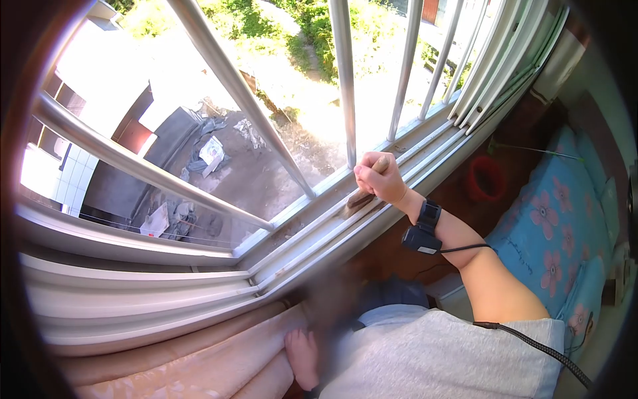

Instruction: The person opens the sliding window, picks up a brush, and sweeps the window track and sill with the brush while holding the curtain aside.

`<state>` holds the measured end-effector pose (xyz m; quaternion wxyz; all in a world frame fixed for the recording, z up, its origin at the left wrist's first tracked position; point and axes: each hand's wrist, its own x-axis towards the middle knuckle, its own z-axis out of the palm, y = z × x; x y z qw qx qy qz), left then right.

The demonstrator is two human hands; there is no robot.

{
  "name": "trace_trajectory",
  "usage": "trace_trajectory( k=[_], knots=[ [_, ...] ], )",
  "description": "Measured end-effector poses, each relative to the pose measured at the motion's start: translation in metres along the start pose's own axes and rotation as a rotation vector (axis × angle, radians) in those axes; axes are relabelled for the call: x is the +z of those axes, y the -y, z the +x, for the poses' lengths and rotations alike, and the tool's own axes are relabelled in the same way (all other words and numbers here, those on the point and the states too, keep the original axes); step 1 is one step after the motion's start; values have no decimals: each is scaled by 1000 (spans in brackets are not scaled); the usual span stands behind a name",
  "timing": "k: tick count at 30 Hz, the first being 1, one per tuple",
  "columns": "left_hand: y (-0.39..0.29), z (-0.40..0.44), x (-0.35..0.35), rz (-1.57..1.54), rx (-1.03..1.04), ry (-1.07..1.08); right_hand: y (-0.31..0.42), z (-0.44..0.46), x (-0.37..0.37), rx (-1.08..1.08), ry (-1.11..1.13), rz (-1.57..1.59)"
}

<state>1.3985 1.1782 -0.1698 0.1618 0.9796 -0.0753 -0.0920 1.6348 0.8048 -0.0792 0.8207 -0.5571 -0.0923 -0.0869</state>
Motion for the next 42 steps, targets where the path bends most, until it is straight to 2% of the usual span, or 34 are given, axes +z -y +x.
trace_trajectory(
  k=[5, 9, 15, 17, 21, 25, 28, 30, 33, 35, 36, 38, 40, 41, 42],
  knots=[
    [10, 4, -2, -20, 23, -38, 18, 10, -46, -63, -81, -208],
    [26, 1, 1, -28, 25, -61, 32, 17, -70, -70, -162, -156],
    [40, 6, 2, 51, 57, -10, 60, 2, -46, -151, -126, -128],
    [40, 9, -1, 62, 135, -7, 57, -1, -33, -175, -81, -118],
    [41, 17, 1, 23, 122, -69, 40, -10, 3, -202, -52, 24],
    [46, 20, -1, 17, 127, 11, 3, -18, 38, -187, -17, 47],
    [55, 21, 4, 41, 130, -2, -7, -21, 43, -163, -66, 108],
    [63, 13, 6, 78, 137, -15, -11, -26, 31, -196, -51, -132],
    [67, 11, 0, 69, 133, 59, -9, -23, 16, -175, -109, -23],
    [66, 5, 3, 1061, 532, -257, -5, -19, 7, -173, -112, -66],
    [67, 6, 4, 1055, 536, -264, -1, -18, 4, -165, -113, -113],
    [63, 16, -7, 52, 66, 71, 8, -17, 1, -170, -111, -122],
    [62, 17, -10, 66, 88, 82, 24, -20, 0, -230, -119, -179],
    [61, 16, -8, 98, 82, 95, 31, -22, -2, -299, -113, -305],
    [60, 18, -4, 83, 119, 88, 46, -22, 0, -475, -49, -580]
  ],
)
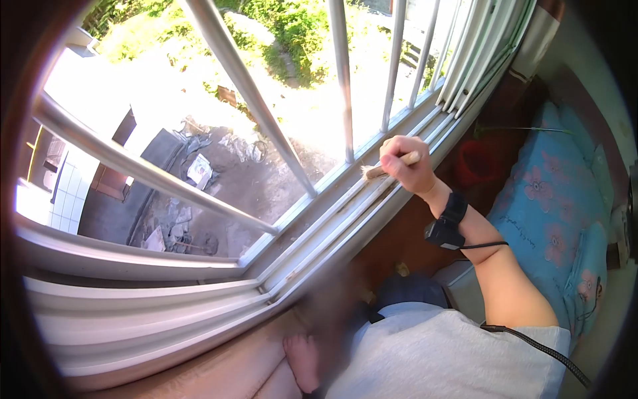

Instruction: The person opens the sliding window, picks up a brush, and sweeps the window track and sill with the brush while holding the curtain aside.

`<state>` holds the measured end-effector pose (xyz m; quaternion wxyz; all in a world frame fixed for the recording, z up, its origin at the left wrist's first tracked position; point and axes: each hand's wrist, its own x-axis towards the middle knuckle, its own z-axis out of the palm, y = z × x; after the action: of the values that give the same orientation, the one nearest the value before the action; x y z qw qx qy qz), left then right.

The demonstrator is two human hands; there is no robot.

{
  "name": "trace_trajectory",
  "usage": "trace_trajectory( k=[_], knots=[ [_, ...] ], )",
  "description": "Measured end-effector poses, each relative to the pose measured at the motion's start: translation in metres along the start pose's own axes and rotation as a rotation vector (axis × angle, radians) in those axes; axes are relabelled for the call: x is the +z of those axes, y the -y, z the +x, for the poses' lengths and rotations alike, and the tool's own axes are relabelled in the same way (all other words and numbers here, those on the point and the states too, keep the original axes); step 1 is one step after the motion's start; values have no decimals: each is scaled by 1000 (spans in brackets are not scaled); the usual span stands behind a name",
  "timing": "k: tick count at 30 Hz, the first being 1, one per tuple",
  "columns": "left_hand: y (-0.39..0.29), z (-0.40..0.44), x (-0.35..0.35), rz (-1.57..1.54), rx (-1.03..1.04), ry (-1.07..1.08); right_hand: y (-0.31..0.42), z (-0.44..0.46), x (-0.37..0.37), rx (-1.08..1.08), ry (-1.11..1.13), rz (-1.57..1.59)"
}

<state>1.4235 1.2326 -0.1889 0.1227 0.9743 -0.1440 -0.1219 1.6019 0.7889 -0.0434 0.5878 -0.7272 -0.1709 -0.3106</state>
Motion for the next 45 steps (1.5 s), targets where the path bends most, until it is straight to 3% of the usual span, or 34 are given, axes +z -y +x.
trace_trajectory(
  k=[2, 5, 8, 15, 18, 21, 22, 26, 30, 34, 35, 39, 42, 45],
  knots=[
    [-2, 3, 9, -15, 11, -93, 6, 8, 3, -307, 123, -174],
    [-11, 16, 17, 40, 10, -12, -9, 8, 3, -400, 373, -407],
    [-29, 29, 17, 93, 5, 45, -40, 0, -5, -334, 535, -529],
    [-67, 47, 28, -11, 218, -149, -72, -5, -28, -299, 639, -589],
    [-66, 52, 47, 37, 102, -131, -74, -8, -31, -289, 671, -570],
    [-104, 49, 16, 91, 19, -149, -81, -8, -41, -157, 762, -606],
    [-112, 48, 17, 69, -28, -229, -83, -9, -44, -179, 743, -562],
    [-136, 38, 3, 171, -178, -215, -71, -10, -62, -184, 788, -567],
    [-182, 34, -27, 226, -231, -61, -43, 1, -94, -298, 768, -575],
    [-205, 37, -26, 157, -313, 6, -30, 11, -122, -286, 726, -593],
    [-215, 40, -28, 110, -325, 42, -30, 11, -128, -195, 676, -545],
    [-245, 48, -20, 120, -258, 34, -34, 9, -157, -95, 540, -470],
    [-251, 55, -3, 117, -136, 25, -52, 0, -163, -282, 515, -634],
    [-219, 65, 51, 93, 19, -99, -71, -3, -156, -254, 578, -684]
  ],
)
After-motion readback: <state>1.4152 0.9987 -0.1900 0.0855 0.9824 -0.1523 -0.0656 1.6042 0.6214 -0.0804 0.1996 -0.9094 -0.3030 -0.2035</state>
